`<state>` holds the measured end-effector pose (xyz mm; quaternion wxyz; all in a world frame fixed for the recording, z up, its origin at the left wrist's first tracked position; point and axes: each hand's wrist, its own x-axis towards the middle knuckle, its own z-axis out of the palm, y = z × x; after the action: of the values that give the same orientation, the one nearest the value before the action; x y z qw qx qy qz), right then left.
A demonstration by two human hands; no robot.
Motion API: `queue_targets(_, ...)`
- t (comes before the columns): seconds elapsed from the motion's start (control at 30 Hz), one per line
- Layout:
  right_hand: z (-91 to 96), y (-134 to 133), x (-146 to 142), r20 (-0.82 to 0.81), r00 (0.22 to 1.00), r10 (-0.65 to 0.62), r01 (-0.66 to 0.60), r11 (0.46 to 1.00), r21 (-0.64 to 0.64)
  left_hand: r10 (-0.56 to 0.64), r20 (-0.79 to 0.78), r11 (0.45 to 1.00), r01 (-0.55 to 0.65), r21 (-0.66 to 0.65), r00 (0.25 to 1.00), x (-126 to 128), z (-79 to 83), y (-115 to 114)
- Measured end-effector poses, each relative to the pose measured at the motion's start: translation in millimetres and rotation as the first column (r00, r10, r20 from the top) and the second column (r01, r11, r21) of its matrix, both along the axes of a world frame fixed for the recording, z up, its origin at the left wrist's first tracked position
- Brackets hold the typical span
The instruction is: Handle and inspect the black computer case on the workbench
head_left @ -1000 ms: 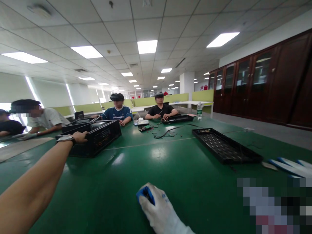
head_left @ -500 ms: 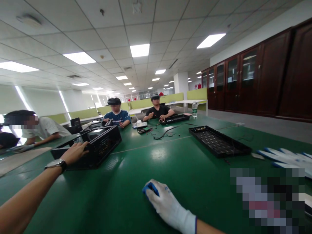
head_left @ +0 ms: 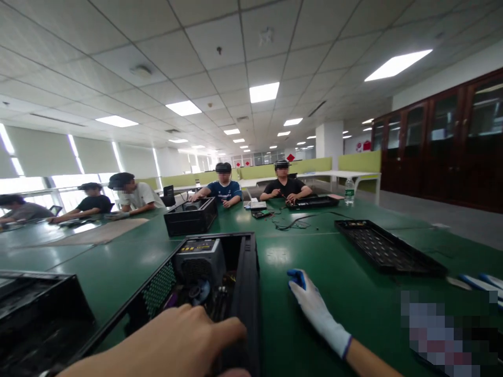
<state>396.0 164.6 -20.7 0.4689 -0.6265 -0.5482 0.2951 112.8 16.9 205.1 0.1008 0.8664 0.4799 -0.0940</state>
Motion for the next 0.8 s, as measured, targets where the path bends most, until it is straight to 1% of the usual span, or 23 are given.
queue_targets(0.03,1.1,-6.0,3.6,0.0,1.0,0.014,-0.014,1.0,-0.005,-0.037,0.063,0.999,0.037,-0.007,0.997,-4.2,6.6,-3.1)
queue_targets(0.07,1.4,-12.9,6.8,-0.012,0.999,0.044,-0.044,0.999,-0.016,-0.086,0.112,0.996,0.084,0.016,0.99,-11.2,8.9,0.3)
queue_targets(0.1,0.7,-20.5,9.5,-0.037,0.996,0.087,-0.088,0.996,-0.034,-0.143,0.13,0.989,0.138,0.047,0.981,-20.0,6.3,8.8)
queue_targets(0.13,-0.9,-28.6,12.0,-0.072,0.989,0.13,-0.135,0.989,-0.059,-0.205,0.116,0.978,0.197,0.073,0.972,-29.7,-1.1,20.8)
queue_targets(0.2,-4.5,-45.1,16.8,-0.151,0.971,0.186,-0.202,0.974,-0.101,-0.325,0.017,0.943,0.323,0.082,0.946,-48.4,-26.9,48.9)
queue_targets(0.23,-5.2,-53.0,19.2,-0.189,0.967,0.171,-0.194,0.975,-0.112,-0.366,-0.049,0.926,0.369,0.077,0.929,-56.1,-42.7,62.4)
queue_targets(0.3,-0.1,-66.8,24.3,-0.216,0.972,0.093,-0.119,0.987,-0.111,-0.408,-0.176,0.903,0.424,0.065,0.896,-66.2,-72.8,83.5)
queue_targets(0.33,7.2,-72.6,26.4,-0.197,0.978,0.063,-0.085,0.991,-0.106,-0.412,-0.221,0.897,0.437,0.073,0.884,-68.4,-84.8,90.3)
queue_targets(0.37,18.3,-77.6,27.8,-0.156,0.986,0.064,-0.08,0.992,-0.1,-0.408,-0.251,0.893,0.441,0.092,0.878,-68.9,-93.7,94.7)
queue_targets(0.4,33.3,-82.2,28.0,-0.092,0.991,0.099,-0.108,0.99,-0.094,-0.398,-0.263,0.892,0.438,0.113,0.879,-67.9,-99.5,97.1)
queue_targets(0.43,51.8,-86.4,26.5,-0.014,0.986,0.166,-0.166,0.983,-0.083,-0.391,-0.257,0.894,0.431,0.122,0.884,-66.0,-102.2,98.0)
queue_targets(0.5,96.9,-94.8,16.8,0.133,0.944,0.301,-0.292,0.953,-0.082,-0.369,-0.218,0.912,0.397,0.106,0.904,-61.1,-101.4,98.0)
queue_targets(0.57,145.6,-103.1,-1.8,0.253,0.878,0.407,-0.391,0.913,-0.113,-0.354,-0.174,0.929,0.367,0.05,0.919,-57.4,-97.5,99.0)
queue_targets(0.63,188.7,-109.2,-26.6,0.373,0.769,0.519,-0.499,0.852,-0.157,-0.35,-0.126,0.935,0.355,0.016,0.928,-56.0,-95.3,102.4)
queue_targets(0.7,219.6,-110.5,-52.4,0.474,0.625,0.62,-0.614,0.766,-0.192,-0.355,-0.083,0.935,0.356,0.0,0.931,-55.7,-96.4,107.2)
queue_targets(0.77,235.9,-105.7,-74.5,0.532,0.506,0.679,-0.697,0.686,-0.211,-0.348,-0.057,0.937,0.348,-0.006,0.936,-54.6,-99.8,111.5)
queue_targets(0.8,239.2,-101.5,-83.4,0.555,0.466,0.689,-0.719,0.66,-0.215,-0.345,-0.053,0.939,0.345,-0.014,0.937,-53.5,-101.5,113.1)
